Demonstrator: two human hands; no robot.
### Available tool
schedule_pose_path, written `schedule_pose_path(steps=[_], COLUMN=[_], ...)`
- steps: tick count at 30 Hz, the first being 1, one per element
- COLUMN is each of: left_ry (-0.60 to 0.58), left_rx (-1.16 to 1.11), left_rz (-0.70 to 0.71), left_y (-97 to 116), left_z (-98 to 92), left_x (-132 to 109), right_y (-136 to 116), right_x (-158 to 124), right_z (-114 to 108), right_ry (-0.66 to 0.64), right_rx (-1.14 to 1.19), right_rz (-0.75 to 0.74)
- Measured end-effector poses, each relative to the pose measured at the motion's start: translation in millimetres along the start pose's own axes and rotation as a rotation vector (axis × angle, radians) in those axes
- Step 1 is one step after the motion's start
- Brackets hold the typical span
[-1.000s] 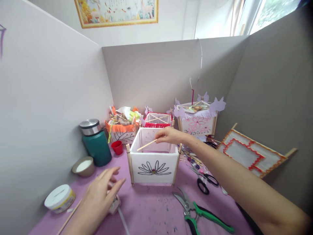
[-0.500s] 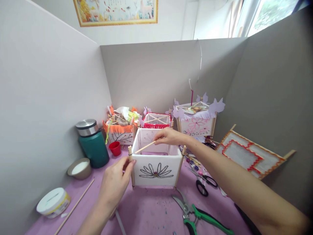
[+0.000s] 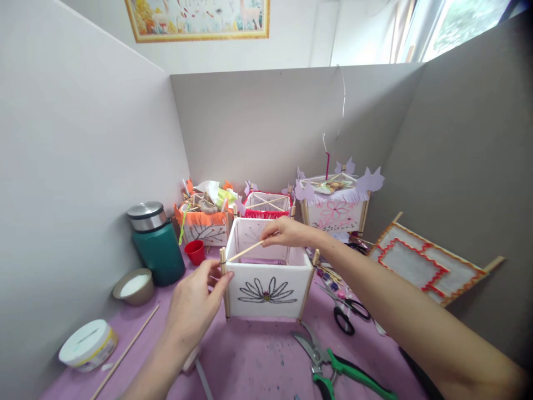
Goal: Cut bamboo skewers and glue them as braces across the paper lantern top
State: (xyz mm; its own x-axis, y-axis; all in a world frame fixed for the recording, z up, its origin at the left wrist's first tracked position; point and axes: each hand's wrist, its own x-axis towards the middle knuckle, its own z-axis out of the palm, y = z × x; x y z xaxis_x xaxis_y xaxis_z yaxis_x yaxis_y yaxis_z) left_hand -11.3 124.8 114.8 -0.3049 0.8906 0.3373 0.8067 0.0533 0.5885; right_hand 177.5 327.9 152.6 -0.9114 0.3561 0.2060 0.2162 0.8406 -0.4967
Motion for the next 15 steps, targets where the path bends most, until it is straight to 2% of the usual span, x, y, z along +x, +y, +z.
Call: schedule_pose_path(steps=[4,8,12,15], left_ry=[0.085,0.003,-0.096,-0.126], left_rx=[-0.061,-0.008,-0.004,0.018], left_rz=[0.112,0.229,0.226,0.240], left_y=[-3,2,8,10], left_z=[-2.2,-8.2,-13.4,-17.5], left_x=[6,14,21,25], right_y=[-2,-4,-3,-1], right_x=[-1,-1,-1,-1], right_z=[0,0,0,0], right_ry=[0.003,0.007,0.001,0.001], right_rx=[0.017,0.027,0.030,0.025], right_rz=[-0.005,-0.011,-0.027,-0.019])
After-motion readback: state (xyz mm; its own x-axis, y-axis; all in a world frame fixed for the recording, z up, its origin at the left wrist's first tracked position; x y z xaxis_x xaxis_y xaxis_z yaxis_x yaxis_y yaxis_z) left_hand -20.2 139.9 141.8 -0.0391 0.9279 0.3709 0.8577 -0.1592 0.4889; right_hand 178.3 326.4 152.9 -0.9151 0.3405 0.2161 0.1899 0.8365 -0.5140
